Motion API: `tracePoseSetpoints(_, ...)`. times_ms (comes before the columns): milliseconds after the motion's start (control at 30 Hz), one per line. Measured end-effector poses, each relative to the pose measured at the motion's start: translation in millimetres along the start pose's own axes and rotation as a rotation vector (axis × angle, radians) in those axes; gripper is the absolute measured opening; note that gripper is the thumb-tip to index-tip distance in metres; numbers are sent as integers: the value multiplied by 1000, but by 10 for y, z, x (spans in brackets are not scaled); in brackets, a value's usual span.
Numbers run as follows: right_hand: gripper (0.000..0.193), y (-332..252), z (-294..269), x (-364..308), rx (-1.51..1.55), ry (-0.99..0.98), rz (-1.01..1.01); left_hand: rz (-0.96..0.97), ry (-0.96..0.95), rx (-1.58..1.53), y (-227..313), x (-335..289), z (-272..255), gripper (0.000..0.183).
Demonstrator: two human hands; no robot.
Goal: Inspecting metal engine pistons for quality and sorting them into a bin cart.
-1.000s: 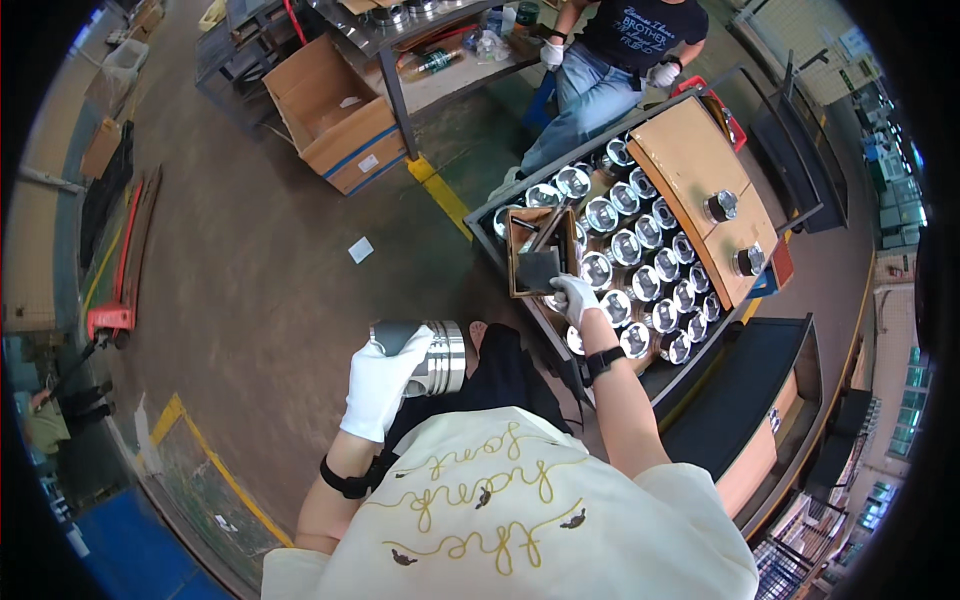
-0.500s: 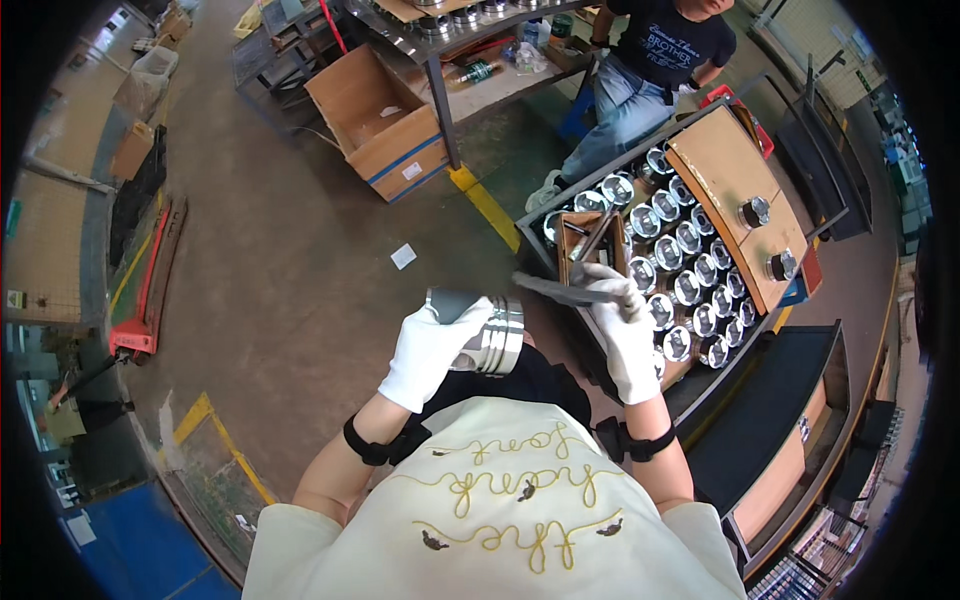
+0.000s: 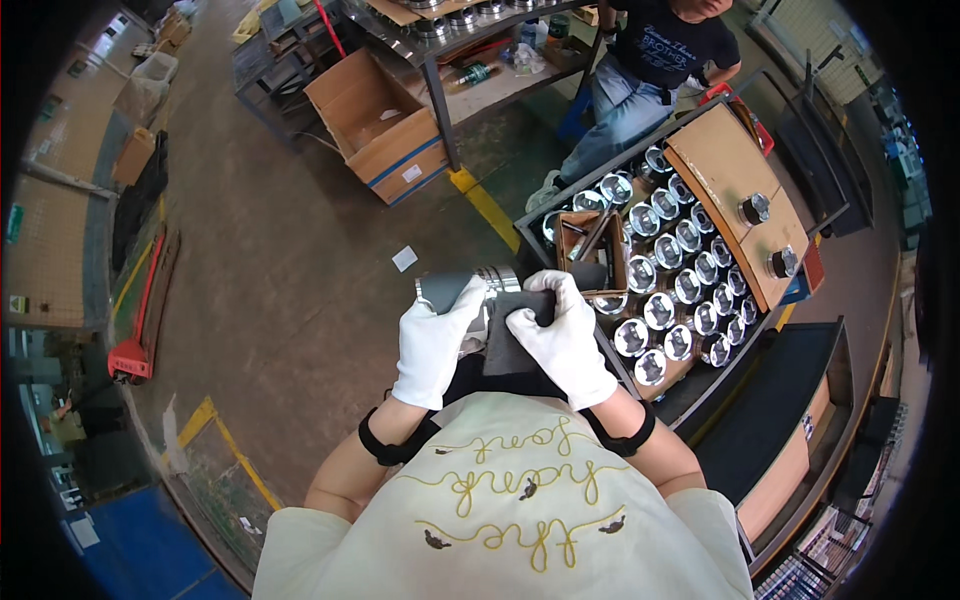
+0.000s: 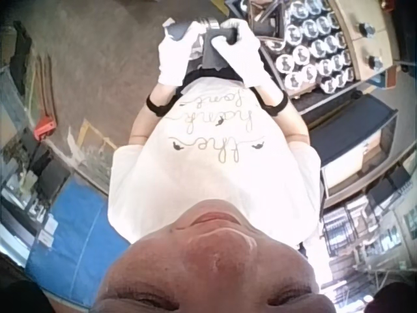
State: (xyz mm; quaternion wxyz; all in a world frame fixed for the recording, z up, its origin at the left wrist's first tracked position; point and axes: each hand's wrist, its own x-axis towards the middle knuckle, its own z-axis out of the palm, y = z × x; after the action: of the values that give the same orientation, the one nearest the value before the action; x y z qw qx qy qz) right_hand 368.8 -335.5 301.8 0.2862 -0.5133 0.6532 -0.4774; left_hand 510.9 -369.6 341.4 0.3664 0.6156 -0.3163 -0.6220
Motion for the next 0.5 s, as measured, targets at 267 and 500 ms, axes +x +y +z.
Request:
tracePoseSetpoints(267,15,-35,116,190,59,-64,-243,115,119,22,-153,17,-68,23)
tracePoseSetpoints(500,17,-65,56,237,-66,-83,-435,207,95,-72,-167,-78,-15,22)
